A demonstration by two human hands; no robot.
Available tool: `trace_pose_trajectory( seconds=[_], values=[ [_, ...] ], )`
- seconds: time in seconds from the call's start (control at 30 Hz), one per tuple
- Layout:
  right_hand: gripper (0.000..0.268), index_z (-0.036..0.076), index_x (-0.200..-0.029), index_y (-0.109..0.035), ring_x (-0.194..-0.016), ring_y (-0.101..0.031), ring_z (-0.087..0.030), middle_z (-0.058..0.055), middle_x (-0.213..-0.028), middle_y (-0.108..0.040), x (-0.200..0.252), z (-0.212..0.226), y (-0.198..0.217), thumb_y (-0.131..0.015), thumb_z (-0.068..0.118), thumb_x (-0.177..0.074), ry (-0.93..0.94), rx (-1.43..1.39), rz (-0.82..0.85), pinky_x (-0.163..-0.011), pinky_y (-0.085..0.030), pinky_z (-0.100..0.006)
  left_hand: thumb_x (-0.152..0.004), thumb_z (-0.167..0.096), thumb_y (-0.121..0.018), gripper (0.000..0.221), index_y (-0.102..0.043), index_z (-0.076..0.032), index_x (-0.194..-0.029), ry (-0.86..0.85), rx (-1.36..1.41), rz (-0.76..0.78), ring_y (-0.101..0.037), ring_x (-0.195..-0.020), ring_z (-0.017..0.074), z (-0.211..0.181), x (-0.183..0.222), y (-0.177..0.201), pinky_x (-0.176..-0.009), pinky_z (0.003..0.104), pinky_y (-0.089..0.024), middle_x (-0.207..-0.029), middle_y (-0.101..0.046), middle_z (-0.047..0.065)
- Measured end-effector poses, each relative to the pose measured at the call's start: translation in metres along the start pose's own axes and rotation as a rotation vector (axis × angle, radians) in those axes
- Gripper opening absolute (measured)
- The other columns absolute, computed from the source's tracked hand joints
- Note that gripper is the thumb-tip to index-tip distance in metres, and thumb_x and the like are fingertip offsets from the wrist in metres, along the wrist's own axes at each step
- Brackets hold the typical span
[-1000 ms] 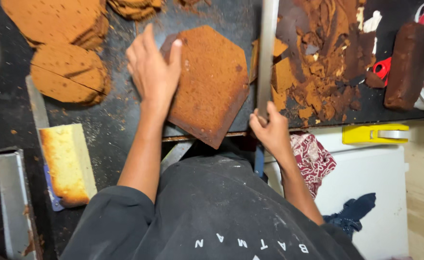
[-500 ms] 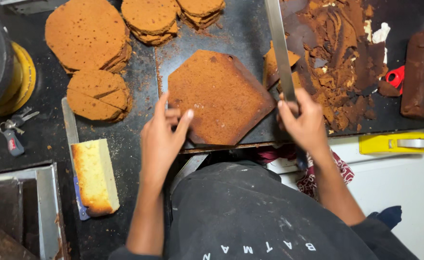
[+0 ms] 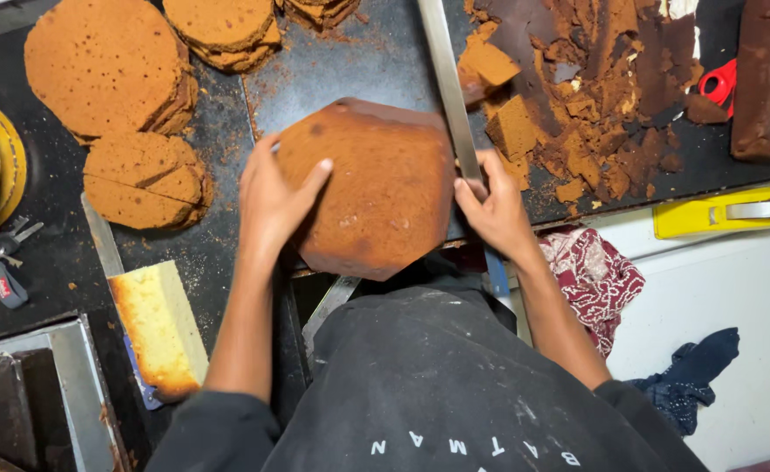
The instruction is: The person slices a large round chocolate cake into thin circular layers using a long bread knife, then separates the layers by hand and picks off small crumbs from the surface.
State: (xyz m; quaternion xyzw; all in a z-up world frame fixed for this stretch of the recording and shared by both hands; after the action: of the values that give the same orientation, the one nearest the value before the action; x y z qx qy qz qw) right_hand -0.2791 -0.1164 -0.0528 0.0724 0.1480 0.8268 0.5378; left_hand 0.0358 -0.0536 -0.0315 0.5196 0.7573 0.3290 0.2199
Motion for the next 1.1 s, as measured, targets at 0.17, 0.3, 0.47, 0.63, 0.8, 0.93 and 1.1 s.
trace_pose_trajectory(
  seconds=[0.17,0.3,0.47,0.63,0.8,0.93,1.1],
  values=[
    [0.025,-0.003,-0.129,-0.06,-0.088,-0.068,-0.012,-0.008,-0.104,-0.07,-0.019,0.023,0.017,-0.064,0.006,-0.106,-0.049,-0.08,0.021,-0.078,-0.057,-0.026,-0.092,-0.039,-0.076,0.074,-0.048,0.003,-0.145,0.153,0.083,-0.168,-0.053,-0.132,0.0422,-0.013,0.027,0.016,-0.112,0.049,-0.043,-0.142,-0.054,0.028],
    [0.026,-0.002,-0.126,-0.065,-0.07,-0.074,-0.019,-0.015,-0.087,-0.076,0.013,0.057,0.033,-0.066,0.013,-0.104,-0.036,0.451,-0.074,-0.061,-0.058,-0.03,-0.094,-0.036,-0.074,0.075,-0.044,0.005,-0.149,-0.173,-0.136,-0.178,-0.037,-0.147,0.047,-0.062,0.028,-0.019,-0.122,0.058,-0.027,-0.155,-0.041,0.031],
    [0.037,0.007,-0.138,-0.066,-0.077,-0.076,-0.03,-0.023,-0.102,-0.076,0.028,0.066,0.022,-0.063,0.015,-0.102,-0.044,0.659,-0.024,-0.065,-0.059,-0.038,-0.1,-0.048,-0.061,0.079,-0.035,0.003,-0.155,-0.161,-0.212,0.035,-0.017,-0.153,0.0456,-0.094,0.002,-0.088,-0.12,0.066,-0.011,-0.164,-0.023,0.03],
    [0.037,0.012,-0.139,-0.066,-0.081,-0.076,-0.035,-0.023,-0.105,-0.075,0.03,0.063,0.025,-0.063,0.017,-0.103,-0.094,0.662,0.018,-0.068,-0.059,-0.041,-0.106,-0.056,-0.039,0.075,-0.029,-0.008,-0.164,-0.066,-0.348,0.116,-0.004,-0.159,0.0397,-0.09,-0.006,-0.112,-0.124,0.067,0.001,-0.172,-0.012,0.019],
    [0.036,0.011,-0.138,-0.066,-0.077,-0.073,-0.035,-0.019,-0.1,-0.075,0.031,0.063,0.025,-0.061,0.015,-0.102,-0.077,0.677,0.048,-0.064,-0.056,-0.043,-0.107,-0.056,-0.033,0.073,-0.025,-0.011,-0.165,-0.051,-0.393,0.165,-0.001,-0.157,0.0413,-0.093,-0.011,-0.115,-0.12,0.071,0.003,-0.171,-0.01,0.02],
    [0.035,0.011,-0.137,-0.066,-0.072,-0.069,-0.036,-0.016,-0.091,-0.072,0.026,0.064,0.028,-0.061,0.014,-0.102,-0.072,0.635,0.051,-0.061,-0.053,-0.045,-0.108,-0.055,-0.033,0.072,-0.026,-0.013,-0.165,-0.041,-0.419,0.179,-0.001,-0.157,0.0427,-0.098,-0.012,-0.112,-0.12,0.072,0.003,-0.171,-0.011,0.02],
    [0.033,0.012,-0.135,-0.067,-0.065,-0.065,-0.034,-0.014,-0.076,-0.065,0.021,0.068,0.037,-0.061,0.013,-0.103,-0.1,0.619,0.093,-0.059,-0.049,-0.046,-0.107,-0.054,-0.04,0.072,-0.03,-0.011,-0.164,-0.055,-0.43,0.148,-0.005,-0.157,0.0434,-0.102,-0.011,-0.108,-0.12,0.072,0.0,-0.17,-0.015,0.02]
  ],
)
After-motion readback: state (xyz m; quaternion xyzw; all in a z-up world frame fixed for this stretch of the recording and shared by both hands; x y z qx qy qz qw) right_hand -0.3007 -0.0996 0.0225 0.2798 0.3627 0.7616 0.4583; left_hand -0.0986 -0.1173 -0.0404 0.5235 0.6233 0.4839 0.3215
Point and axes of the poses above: each hand's wrist, its own x-axis away from the middle knuckle, its own y-axis out of the back of the hand, z = x × y, the point moved 4 cm from there along -x, towards the middle knuckle
